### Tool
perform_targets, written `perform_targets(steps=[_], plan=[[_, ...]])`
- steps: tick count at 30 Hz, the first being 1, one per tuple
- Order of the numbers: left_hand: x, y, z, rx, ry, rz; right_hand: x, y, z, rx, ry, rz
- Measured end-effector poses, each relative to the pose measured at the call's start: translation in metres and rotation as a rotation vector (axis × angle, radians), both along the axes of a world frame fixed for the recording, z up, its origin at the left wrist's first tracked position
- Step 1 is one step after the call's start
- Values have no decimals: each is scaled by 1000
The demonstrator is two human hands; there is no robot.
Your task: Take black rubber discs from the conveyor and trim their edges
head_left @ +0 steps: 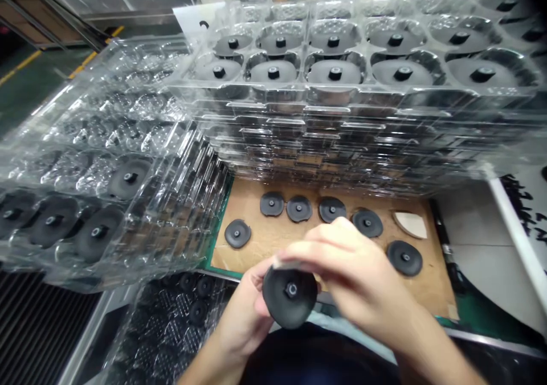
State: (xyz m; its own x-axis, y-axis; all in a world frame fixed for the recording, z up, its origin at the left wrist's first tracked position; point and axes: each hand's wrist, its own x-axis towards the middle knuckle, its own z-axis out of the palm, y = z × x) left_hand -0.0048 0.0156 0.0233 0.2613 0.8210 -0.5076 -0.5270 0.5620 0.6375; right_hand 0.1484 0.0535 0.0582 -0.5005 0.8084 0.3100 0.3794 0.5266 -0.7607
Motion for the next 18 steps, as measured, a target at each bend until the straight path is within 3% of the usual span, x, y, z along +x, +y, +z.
perform_targets(steps=[6, 11, 15, 18], plan=[[-7, 0, 1, -70, -52, 76, 23, -22, -46, -375, 144, -344], [-6, 1, -3, -81, -99, 66, 25, -41, -76, -663, 204, -477], [-4, -1, -2, -88, -107, 73, 31, -36, -67, -598, 157, -492], [-2, -4, -5, -73, -122, 64, 23, -34, -39, -329, 130, -501]])
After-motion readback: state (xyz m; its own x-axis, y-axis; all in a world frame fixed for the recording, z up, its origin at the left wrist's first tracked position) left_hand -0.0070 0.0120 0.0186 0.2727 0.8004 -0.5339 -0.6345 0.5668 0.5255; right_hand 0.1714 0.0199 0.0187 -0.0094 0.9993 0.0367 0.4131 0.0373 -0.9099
